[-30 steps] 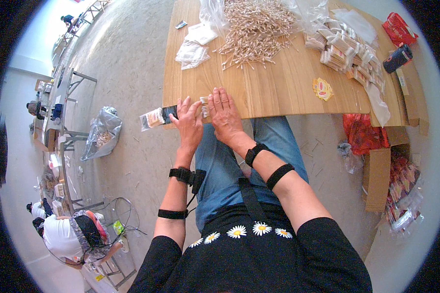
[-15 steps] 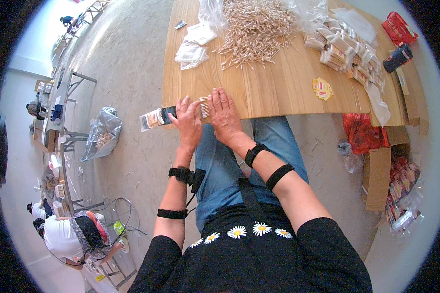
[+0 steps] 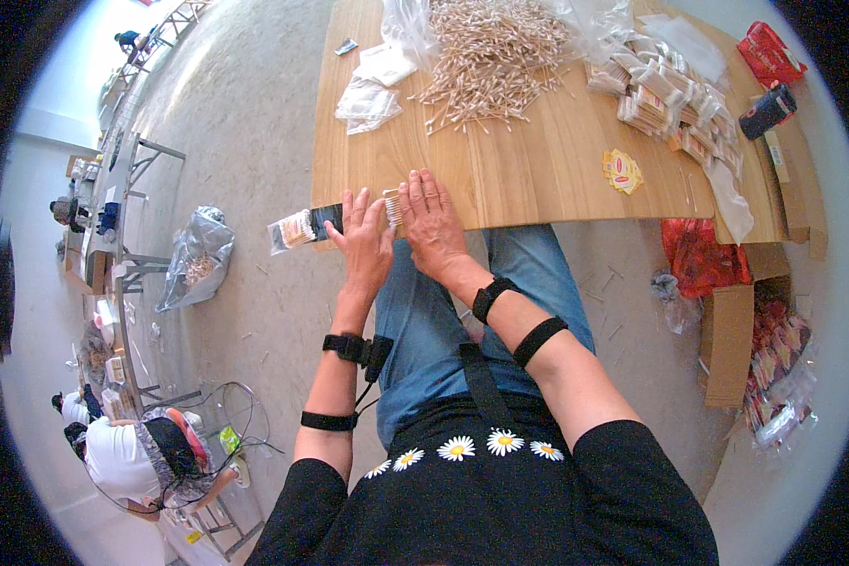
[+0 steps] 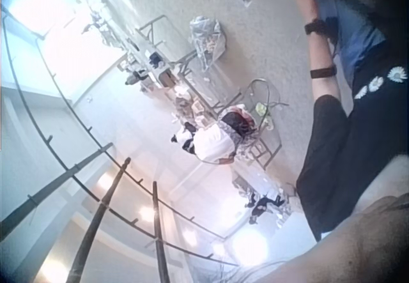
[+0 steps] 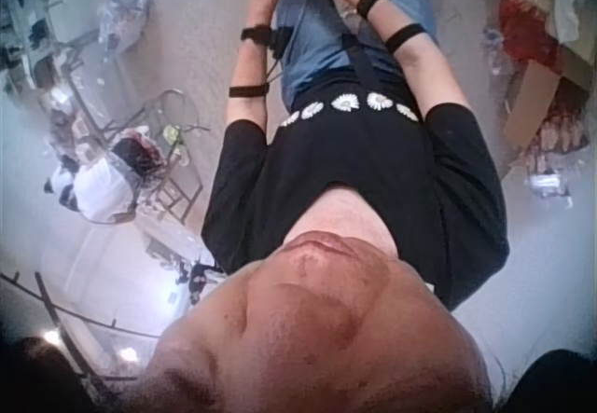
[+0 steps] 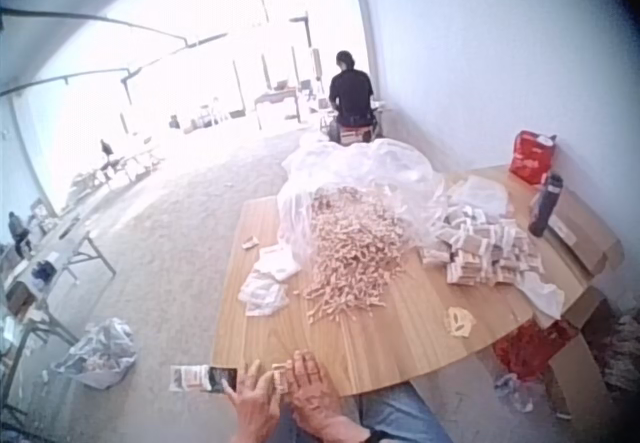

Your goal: Picking up groups of cotton swabs from a pile and placing them into small plastic bags.

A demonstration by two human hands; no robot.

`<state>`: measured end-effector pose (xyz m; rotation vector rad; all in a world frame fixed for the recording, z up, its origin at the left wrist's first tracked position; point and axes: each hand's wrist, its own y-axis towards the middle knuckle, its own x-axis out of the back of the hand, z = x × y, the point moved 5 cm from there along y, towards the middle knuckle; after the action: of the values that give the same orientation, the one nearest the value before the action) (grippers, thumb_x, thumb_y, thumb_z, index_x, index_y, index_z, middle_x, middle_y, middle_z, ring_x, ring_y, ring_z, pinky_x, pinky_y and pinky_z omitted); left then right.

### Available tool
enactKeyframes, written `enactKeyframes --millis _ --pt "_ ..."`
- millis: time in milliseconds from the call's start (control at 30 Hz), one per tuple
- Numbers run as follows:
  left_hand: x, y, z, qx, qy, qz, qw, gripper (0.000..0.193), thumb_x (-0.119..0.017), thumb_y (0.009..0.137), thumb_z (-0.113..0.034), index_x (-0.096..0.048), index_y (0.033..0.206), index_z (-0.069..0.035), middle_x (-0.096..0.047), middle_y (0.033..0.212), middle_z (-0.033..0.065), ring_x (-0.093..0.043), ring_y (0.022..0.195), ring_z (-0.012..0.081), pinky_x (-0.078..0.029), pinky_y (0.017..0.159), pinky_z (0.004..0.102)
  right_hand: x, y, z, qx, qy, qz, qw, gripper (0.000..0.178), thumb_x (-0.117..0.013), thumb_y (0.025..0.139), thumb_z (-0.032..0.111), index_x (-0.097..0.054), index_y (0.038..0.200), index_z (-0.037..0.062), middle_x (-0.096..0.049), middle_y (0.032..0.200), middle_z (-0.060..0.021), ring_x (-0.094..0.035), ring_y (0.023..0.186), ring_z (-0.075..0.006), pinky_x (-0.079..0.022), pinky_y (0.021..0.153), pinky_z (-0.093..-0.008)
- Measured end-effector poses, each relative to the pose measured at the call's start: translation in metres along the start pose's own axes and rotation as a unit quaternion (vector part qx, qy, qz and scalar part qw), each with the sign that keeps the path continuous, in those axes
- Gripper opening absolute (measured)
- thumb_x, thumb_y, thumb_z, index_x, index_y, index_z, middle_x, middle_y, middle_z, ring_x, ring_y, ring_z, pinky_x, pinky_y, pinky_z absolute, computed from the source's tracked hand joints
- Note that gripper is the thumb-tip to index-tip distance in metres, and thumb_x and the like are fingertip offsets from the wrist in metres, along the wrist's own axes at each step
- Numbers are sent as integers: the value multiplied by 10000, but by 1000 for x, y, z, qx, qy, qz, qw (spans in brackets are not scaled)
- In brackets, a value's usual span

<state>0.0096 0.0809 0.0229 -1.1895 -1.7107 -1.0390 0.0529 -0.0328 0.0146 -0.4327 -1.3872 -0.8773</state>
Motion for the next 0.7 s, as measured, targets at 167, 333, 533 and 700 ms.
enactKeyframes --millis 167,333,533,700 --pt "-1 -19 -13 -49 80 49 994 870 -737 753 -258 -347 1496 -29 -247 1610 136 -117 1523 307 -22 1133 699 -1 -1 -1 -11 26 8 1000 1068 -841 613 299 -311 1476 -41 -252 1565 -238 -185 1487 -384 -157 1222 -462" --pt "-17 -22 -13 -57 142 22 988 1008 -744 687 -257 -256 1535 -12 -162 1636 144 -69 1533 297 -4 1142 697 5 -1 0 21 24 1 999 1047 -836 598 297 -348 1450 -65 -259 1557 -266 -188 1485 -405 -156 1218 -481" --pt "-16 -21 -14 -21 129 60 990 1041 -752 655 -227 -244 1539 -17 -147 1641 135 -72 1534 286 -13 1146 693 6 -4 -4 54 20 42 997 1032 -835 616 313 -352 1445 -68 -255 1558 -269 -184 1484 -412 -166 1216 -485" --pt "-15 -7 -7 -11 138 65 988 1148 -817 621 -268 -193 1550 -16 -128 1645 133 -73 1534 288 -22 1142 688 4 -4 -3 55 7 43 998 1044 -831 635 340 -329 1457 -62 -242 1565 -264 -182 1485 -407 -167 1218 -477"
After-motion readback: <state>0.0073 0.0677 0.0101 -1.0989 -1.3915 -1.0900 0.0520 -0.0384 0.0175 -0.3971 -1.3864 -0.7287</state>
